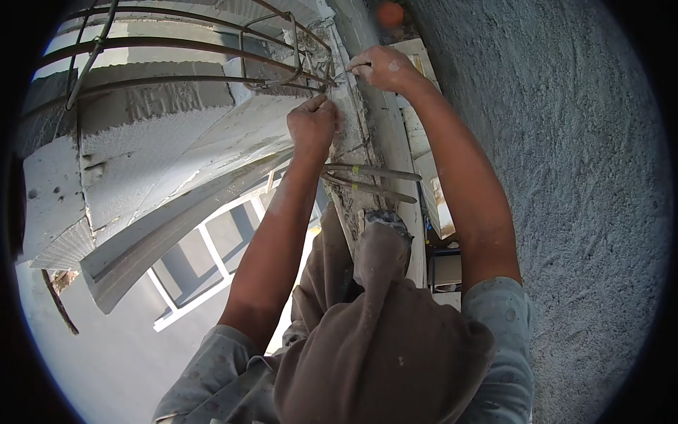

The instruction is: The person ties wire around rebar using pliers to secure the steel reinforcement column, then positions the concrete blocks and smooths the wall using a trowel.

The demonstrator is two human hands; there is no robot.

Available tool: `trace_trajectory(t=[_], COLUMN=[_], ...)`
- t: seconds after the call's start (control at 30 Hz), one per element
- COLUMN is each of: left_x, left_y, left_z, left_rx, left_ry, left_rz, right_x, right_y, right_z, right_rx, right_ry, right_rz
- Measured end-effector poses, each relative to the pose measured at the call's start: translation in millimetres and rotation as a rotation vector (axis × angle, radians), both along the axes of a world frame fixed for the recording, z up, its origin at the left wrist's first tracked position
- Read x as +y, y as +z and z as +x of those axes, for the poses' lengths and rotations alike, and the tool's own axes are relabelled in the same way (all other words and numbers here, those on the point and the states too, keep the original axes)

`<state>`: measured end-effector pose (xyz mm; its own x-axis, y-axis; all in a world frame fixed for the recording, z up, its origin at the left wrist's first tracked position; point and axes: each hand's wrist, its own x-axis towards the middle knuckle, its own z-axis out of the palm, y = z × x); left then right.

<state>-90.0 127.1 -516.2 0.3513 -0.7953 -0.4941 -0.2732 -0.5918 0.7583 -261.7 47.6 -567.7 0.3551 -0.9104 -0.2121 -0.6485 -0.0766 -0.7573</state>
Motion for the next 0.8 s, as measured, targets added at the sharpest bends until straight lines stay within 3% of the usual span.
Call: trace_trajectory(t=[0.07, 0.17, 0.3, 0.47, 0.6, 0.7, 0.8], left_x=[-2.8, -4.3, -19.0, -22.7, -19.8, -12.9, -2.2], left_y=[-1.9, 13.0, 14.4, 17.1, 5.7, 3.2, -24.3], left_z=[-0.8, -19.4, -39.1, -43.2, -43.5, -51.2, -76.2], left_rx=[0.093, 0.458, 0.592, 0.573, 0.458, 0.479, 0.405], left_ry=[0.006, 0.187, 0.423, 0.369, 0.182, 0.155, 0.161], left_rz=[0.04, 0.09, 0.185, 0.231, 0.177, 0.094, -0.102], right_x=[5.8, 16.4, 32.1, 45.6, 40.3, 28.1, 5.4], right_y=[14.0, 20.4, 6.1, 25.4, 33.8, 22.1, 63.5], right_z=[-0.1, 4.6, 7.0, 3.6, -7.1, -2.3, 7.3], right_rx=[0.024, -0.034, -0.123, -0.263, -0.415, -0.35, -0.095], right_ry=[-0.026, -0.055, -0.13, -0.203, -0.193, -0.28, -0.167], right_rz=[0.061, 0.071, 0.1, 0.426, 0.581, 0.446, 0.558])
